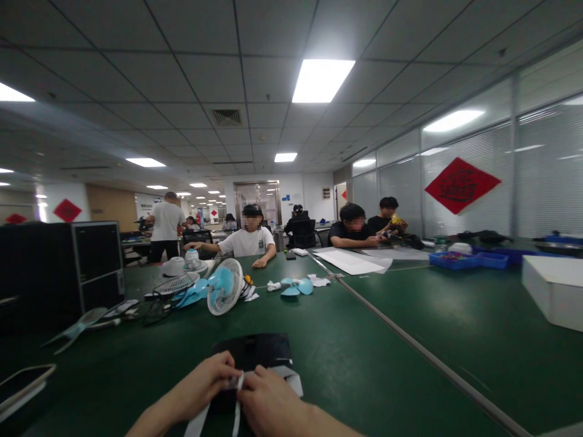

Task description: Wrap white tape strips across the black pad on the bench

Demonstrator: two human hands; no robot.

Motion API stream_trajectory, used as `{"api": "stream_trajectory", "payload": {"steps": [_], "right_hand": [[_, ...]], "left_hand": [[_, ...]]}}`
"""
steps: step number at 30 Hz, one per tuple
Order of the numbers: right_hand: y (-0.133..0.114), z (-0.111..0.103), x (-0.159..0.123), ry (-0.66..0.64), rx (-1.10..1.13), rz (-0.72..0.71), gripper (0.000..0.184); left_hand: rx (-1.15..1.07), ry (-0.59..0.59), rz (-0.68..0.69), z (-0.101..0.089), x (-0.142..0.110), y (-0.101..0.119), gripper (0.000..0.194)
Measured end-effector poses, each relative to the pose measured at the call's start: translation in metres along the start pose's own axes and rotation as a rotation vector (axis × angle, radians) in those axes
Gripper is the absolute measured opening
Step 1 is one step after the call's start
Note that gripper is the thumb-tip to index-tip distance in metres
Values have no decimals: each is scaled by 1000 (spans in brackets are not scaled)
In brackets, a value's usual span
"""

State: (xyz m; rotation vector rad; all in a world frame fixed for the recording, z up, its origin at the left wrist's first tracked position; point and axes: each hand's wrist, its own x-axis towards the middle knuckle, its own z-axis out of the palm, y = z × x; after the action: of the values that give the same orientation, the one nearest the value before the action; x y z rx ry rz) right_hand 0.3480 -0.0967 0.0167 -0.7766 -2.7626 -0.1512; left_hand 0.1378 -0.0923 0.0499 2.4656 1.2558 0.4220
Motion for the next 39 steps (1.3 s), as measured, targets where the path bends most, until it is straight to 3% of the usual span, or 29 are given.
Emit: {"api": "stream_trajectory", "payload": {"steps": [4, 11, 17, 24, 26, 31, 35, 39], "right_hand": [[-4, -4, 10, 9, -74, 45, 25], [0, -17, 15, -20, 75, 96, 28], [14, -27, 11, -78, 197, 173, 29], [28, -30, 0, -42, 357, 256, 28], [32, -30, -3, -27, 370, 310, 28], [45, -35, -13, -36, 341, 498, 23], [53, -36, -20, -12, 288, 717, 36], [58, -30, -23, -9, 310, 761, 41]], "left_hand": [[38, 20, 10, 1, -1, -2, 31], [5, 31, 25, -4, -3, 1, 32], [-41, -28, -72, -12, -7, -5, 32], [-79, 27, -203, -14, -11, -28, 19], [-47, 48, -302, -16, -12, -33, 26], [-44, 41, -545, -19, -14, -46, 76], [-71, 14, -514, -17, -14, -51, 75], [-97, 7, -504, -13, -12, -53, 64]]}}
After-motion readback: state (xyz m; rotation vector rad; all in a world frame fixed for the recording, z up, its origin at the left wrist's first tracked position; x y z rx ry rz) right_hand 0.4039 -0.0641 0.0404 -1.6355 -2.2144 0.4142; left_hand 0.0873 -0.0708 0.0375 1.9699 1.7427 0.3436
